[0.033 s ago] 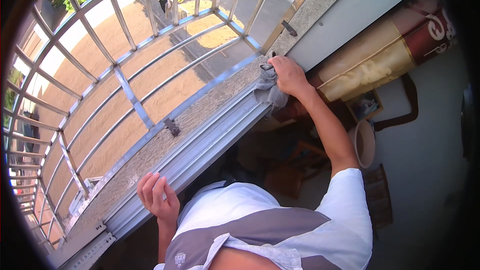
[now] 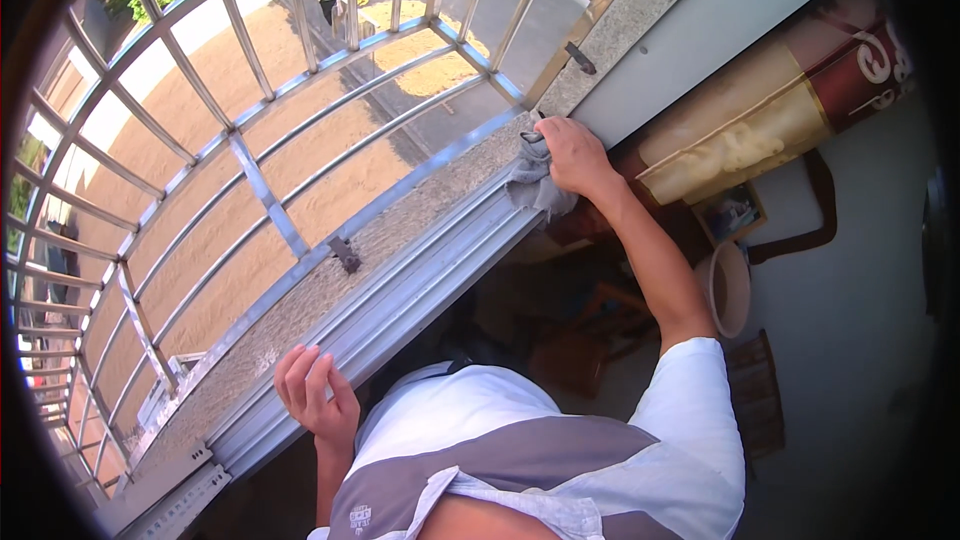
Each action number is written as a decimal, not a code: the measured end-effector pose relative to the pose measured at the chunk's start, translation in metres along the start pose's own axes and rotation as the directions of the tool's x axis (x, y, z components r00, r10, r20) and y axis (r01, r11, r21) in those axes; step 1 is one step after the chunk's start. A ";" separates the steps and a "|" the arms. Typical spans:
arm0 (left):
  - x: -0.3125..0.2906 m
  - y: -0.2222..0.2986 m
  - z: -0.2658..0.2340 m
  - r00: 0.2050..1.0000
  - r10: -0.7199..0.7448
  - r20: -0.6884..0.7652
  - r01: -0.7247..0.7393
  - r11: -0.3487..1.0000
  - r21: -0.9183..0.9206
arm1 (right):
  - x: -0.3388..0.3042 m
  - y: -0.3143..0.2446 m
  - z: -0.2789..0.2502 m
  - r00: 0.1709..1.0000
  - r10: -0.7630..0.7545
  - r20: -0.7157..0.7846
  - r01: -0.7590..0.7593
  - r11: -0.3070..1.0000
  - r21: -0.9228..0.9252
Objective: The person wipes the metal frame and the security bars of a window using a grey cloth, cleaning the various surfaces and reaching through the bars to wipe the outer edges.
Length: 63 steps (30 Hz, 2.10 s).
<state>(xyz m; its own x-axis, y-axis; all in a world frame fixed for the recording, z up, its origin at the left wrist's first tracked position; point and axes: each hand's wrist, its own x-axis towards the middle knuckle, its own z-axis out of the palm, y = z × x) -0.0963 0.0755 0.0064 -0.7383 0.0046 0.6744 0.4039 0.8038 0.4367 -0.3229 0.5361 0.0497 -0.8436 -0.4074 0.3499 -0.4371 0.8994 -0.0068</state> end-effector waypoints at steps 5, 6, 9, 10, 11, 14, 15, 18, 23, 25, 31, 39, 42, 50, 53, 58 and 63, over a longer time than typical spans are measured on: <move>0.001 0.002 0.000 1.000 -0.009 -0.013 0.010 0.999 0.047 | 0.008 -0.006 0.005 0.992 0.102 0.081 -0.102 0.995 -0.007; 0.002 0.002 0.002 1.000 -0.008 -0.014 0.009 0.999 0.046 | 0.006 -0.008 0.002 0.990 0.126 0.069 -0.128 0.992 0.022; 0.004 0.003 0.002 1.000 -0.011 -0.008 0.011 0.998 0.060 | 0.010 -0.063 0.001 0.998 0.051 0.044 -0.059 0.976 0.211; 0.003 0.003 0.002 1.000 -0.012 0.001 0.012 0.998 0.068 | 0.010 -0.089 0.001 0.999 -0.026 0.032 0.017 0.961 0.277; 0.002 0.004 0.003 1.000 -0.012 -0.002 0.012 0.998 0.065 | 0.009 -0.113 0.001 0.997 -0.077 0.014 0.068 0.948 0.312; 0.001 0.001 0.002 1.000 -0.007 -0.017 0.008 0.998 0.068 | 0.001 -0.137 -0.001 0.993 -0.119 0.000 0.111 0.926 0.360; 0.000 0.001 0.001 1.000 -0.017 -0.019 0.019 0.998 0.062 | 0.002 -0.129 -0.004 0.991 -0.135 -0.011 0.129 0.922 0.366; -0.001 0.001 -0.002 0.999 -0.031 -0.009 0.031 0.997 0.069 | 0.009 -0.073 -0.003 0.995 -0.088 0.048 0.079 0.981 0.175; 0.000 0.000 0.002 1.000 -0.018 -0.009 0.018 0.998 0.056 | 0.003 -0.011 -0.002 0.992 0.082 0.094 -0.078 0.996 -0.045; 0.001 0.001 0.002 1.000 -0.011 -0.007 0.012 0.999 0.046 | 0.002 -0.032 -0.004 0.994 0.060 0.095 -0.054 0.996 -0.068; 0.004 0.005 0.001 1.000 0.007 -0.005 -0.007 0.999 0.048 | 0.007 -0.188 -0.006 0.987 -0.128 0.095 0.093 0.945 0.314; 0.005 0.002 -0.002 1.000 -0.022 -0.004 0.023 0.998 0.053 | 0.006 -0.274 0.012 0.967 -0.253 0.019 0.187 0.760 0.622; 0.001 0.004 -0.006 0.999 -0.037 -0.020 0.038 0.998 0.043 | 0.007 -0.205 0.001 0.983 -0.180 0.035 0.146 0.884 0.443; 0.001 0.000 -0.001 0.999 0.031 -0.031 -0.032 0.999 -0.024 | -0.003 -0.114 -0.006 0.996 -0.050 0.076 0.034 0.979 0.200; 0.003 0.003 -0.001 0.999 0.029 -0.029 -0.029 1.000 -0.008 | 0.001 -0.168 0.003 0.986 -0.162 0.037 0.138 0.920 0.367; 0.005 0.006 -0.001 0.999 0.011 -0.032 -0.010 0.999 0.042 | 0.011 -0.278 0.017 0.953 -0.303 -0.007 0.256 0.792 0.554; 0.001 0.004 0.000 0.994 -0.055 -0.090 0.067 0.990 0.127 | 0.008 -0.278 0.015 0.957 -0.287 0.050 0.210 0.797 0.567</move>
<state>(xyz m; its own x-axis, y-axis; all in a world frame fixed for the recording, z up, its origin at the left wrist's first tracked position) -0.0950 0.0786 0.0085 -0.7079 -0.0935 0.7001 0.2819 0.8714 0.4014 -0.2129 0.2807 0.0402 -0.6970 -0.6559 0.2898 -0.7019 0.5411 -0.4632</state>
